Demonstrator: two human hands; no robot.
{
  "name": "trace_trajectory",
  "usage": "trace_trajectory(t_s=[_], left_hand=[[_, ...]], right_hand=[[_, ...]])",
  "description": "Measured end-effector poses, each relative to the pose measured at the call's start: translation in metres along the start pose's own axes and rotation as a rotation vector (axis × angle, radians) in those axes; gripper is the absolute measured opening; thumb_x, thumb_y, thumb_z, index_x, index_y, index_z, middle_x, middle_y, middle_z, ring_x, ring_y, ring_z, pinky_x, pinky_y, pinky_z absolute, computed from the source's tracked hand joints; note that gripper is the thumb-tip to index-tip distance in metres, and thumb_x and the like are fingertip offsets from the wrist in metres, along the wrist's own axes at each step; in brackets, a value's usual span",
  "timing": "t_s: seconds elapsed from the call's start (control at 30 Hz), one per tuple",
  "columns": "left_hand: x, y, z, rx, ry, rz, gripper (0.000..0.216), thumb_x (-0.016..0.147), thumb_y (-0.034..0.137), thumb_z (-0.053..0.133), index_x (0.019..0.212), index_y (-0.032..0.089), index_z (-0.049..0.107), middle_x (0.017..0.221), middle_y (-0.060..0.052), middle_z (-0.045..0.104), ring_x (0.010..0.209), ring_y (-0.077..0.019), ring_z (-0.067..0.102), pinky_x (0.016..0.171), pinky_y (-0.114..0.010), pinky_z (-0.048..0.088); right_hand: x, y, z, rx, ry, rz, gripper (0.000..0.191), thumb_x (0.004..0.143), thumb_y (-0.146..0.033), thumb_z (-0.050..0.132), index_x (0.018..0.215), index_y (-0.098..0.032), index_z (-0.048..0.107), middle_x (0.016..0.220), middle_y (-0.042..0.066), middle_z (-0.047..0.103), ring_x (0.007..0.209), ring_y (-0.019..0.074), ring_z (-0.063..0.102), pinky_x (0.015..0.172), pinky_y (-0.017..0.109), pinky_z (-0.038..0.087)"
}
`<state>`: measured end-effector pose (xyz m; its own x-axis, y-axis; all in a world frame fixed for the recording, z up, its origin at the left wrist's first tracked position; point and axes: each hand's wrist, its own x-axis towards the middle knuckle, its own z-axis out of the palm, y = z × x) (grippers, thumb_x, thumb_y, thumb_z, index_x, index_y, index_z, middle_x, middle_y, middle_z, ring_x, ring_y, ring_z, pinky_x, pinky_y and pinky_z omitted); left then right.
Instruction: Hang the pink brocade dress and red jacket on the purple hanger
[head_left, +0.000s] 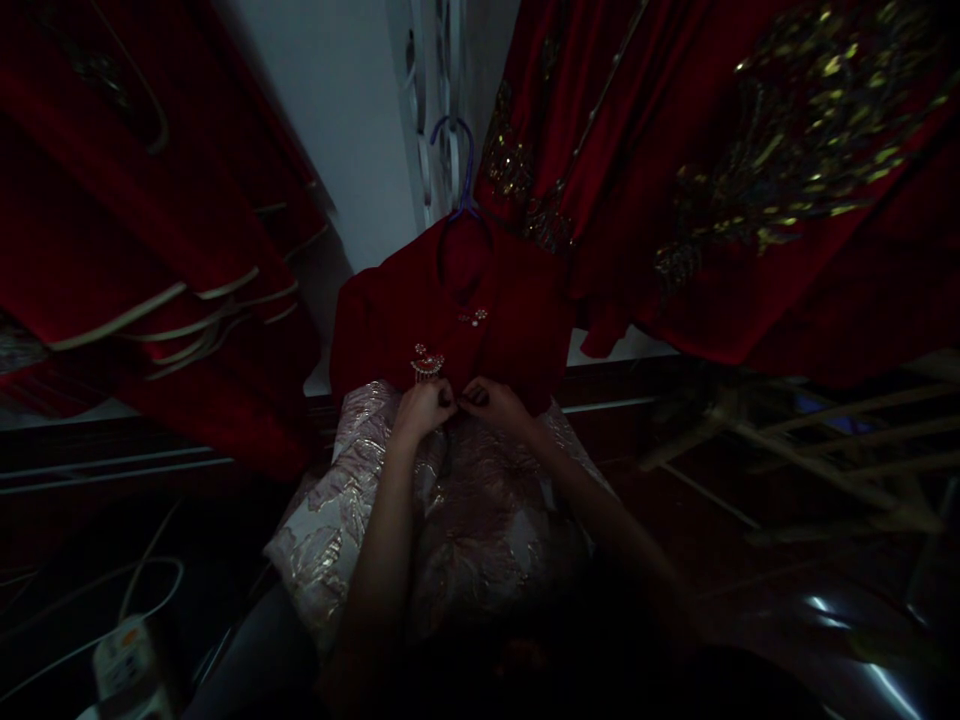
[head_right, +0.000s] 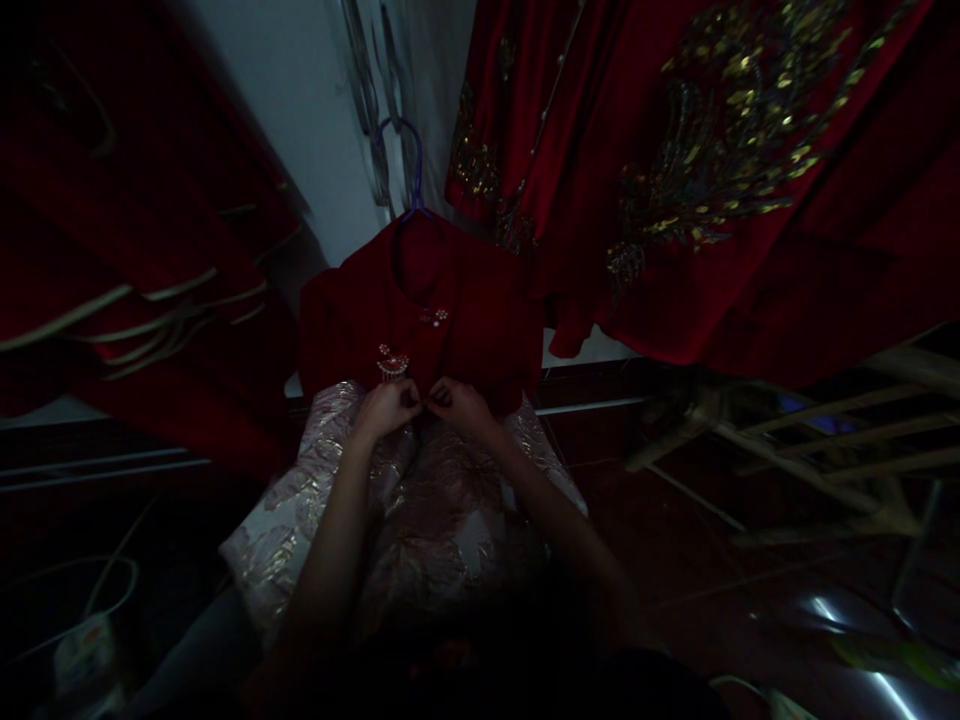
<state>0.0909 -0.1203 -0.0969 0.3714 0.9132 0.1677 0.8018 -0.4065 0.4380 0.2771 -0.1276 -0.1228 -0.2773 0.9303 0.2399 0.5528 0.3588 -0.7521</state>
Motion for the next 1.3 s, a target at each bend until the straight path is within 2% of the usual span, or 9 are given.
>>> trace_trajectory(t_s=[0.17,0.37,0.5,0.73,0.97,1.03,1.1,1.17,1.3], left_hand=[[0.0,0.0,-0.001,-0.05,-0.047,-0.043,0.007,0.073,0.024,0.062,0.08,0.022,0.063,0.079,0.0,0.069,0.072,-0.0143,0.063,0.063,-0.023,0.041],[0.003,-0.012,0.006,-0.213,-0.053,0.01,0.012,0.07,0.022,0.066,0.082,0.021,0.064,0.081,0.001,0.069,0.072,-0.0129,0.063,0.065,-0.021,0.043],[0.005,-0.019,0.012,-0.309,-0.059,-0.021,0.012,0.072,0.025,0.066,0.082,0.019,0.065,0.078,-0.001,0.069,0.071,-0.0133,0.063,0.064,-0.021,0.044],[0.005,-0.019,0.009,-0.305,0.012,0.028,0.015,0.074,0.033,0.066,0.077,0.018,0.065,0.076,-0.002,0.068,0.068,-0.0129,0.061,0.062,-0.021,0.043],[0.005,-0.019,0.01,-0.336,-0.011,0.041,0.007,0.075,0.023,0.061,0.079,0.018,0.063,0.074,-0.001,0.067,0.067,-0.0125,0.061,0.063,-0.022,0.044],[0.005,-0.019,0.011,-0.387,-0.005,0.017,0.011,0.074,0.025,0.063,0.082,0.018,0.063,0.074,-0.001,0.067,0.068,-0.0129,0.062,0.063,-0.023,0.045],[0.007,-0.018,0.012,-0.494,0.041,-0.051,0.026,0.07,0.032,0.07,0.09,0.017,0.062,0.077,-0.002,0.068,0.069,-0.0136,0.064,0.065,-0.024,0.048],[0.011,-0.017,0.013,-0.66,0.12,-0.133,0.043,0.066,0.042,0.074,0.097,0.015,0.061,0.081,-0.003,0.069,0.071,-0.014,0.064,0.066,-0.025,0.05],[0.018,-0.011,0.008,-1.085,0.317,-0.257,0.047,0.072,0.053,0.067,0.098,0.014,0.062,0.087,-0.004,0.068,0.073,-0.0121,0.065,0.068,-0.026,0.054]], right_hand=[[0.0,0.003,0.006,0.017,0.032,0.01,0.01,0.078,-0.02,0.063,0.089,-0.02,0.061,0.083,0.0,0.068,0.074,0.0117,0.062,0.069,0.023,0.047],[0.001,0.005,0.009,0.118,0.047,0.052,0.009,0.082,-0.025,0.063,0.088,-0.019,0.061,0.083,0.002,0.069,0.077,0.0127,0.064,0.072,0.024,0.049],[0.002,0.007,0.009,0.182,0.045,0.075,0.013,0.079,-0.027,0.066,0.087,-0.018,0.062,0.082,0.003,0.07,0.078,0.0134,0.066,0.072,0.025,0.05],[0.002,0.005,0.007,0.213,0.032,0.084,0.012,0.079,-0.026,0.066,0.087,-0.017,0.064,0.085,0.004,0.07,0.078,0.0132,0.065,0.072,0.025,0.05],[0.003,0.005,0.008,0.225,0.04,0.082,0.02,0.076,-0.035,0.069,0.085,-0.017,0.064,0.085,0.005,0.071,0.077,0.0145,0.065,0.072,0.026,0.05],[0.004,0.006,0.006,0.228,0.038,0.082,0.022,0.076,-0.036,0.069,0.085,-0.017,0.065,0.084,0.005,0.071,0.077,0.0143,0.065,0.072,0.026,0.05],[0.005,0.007,-0.001,0.243,-0.012,0.081,0.025,0.074,-0.038,0.07,0.085,-0.016,0.065,0.083,0.005,0.07,0.075,0.0141,0.065,0.071,0.025,0.05],[0.005,0.006,-0.013,0.271,-0.135,0.092,0.028,0.072,-0.04,0.071,0.085,-0.016,0.064,0.08,0.005,0.07,0.072,0.014,0.065,0.067,0.025,0.05],[0.002,-0.005,-0.044,0.336,-0.396,0.127,0.033,0.07,-0.043,0.072,0.085,-0.015,0.064,0.08,0.005,0.071,0.069,0.014,0.064,0.063,0.025,0.051]])
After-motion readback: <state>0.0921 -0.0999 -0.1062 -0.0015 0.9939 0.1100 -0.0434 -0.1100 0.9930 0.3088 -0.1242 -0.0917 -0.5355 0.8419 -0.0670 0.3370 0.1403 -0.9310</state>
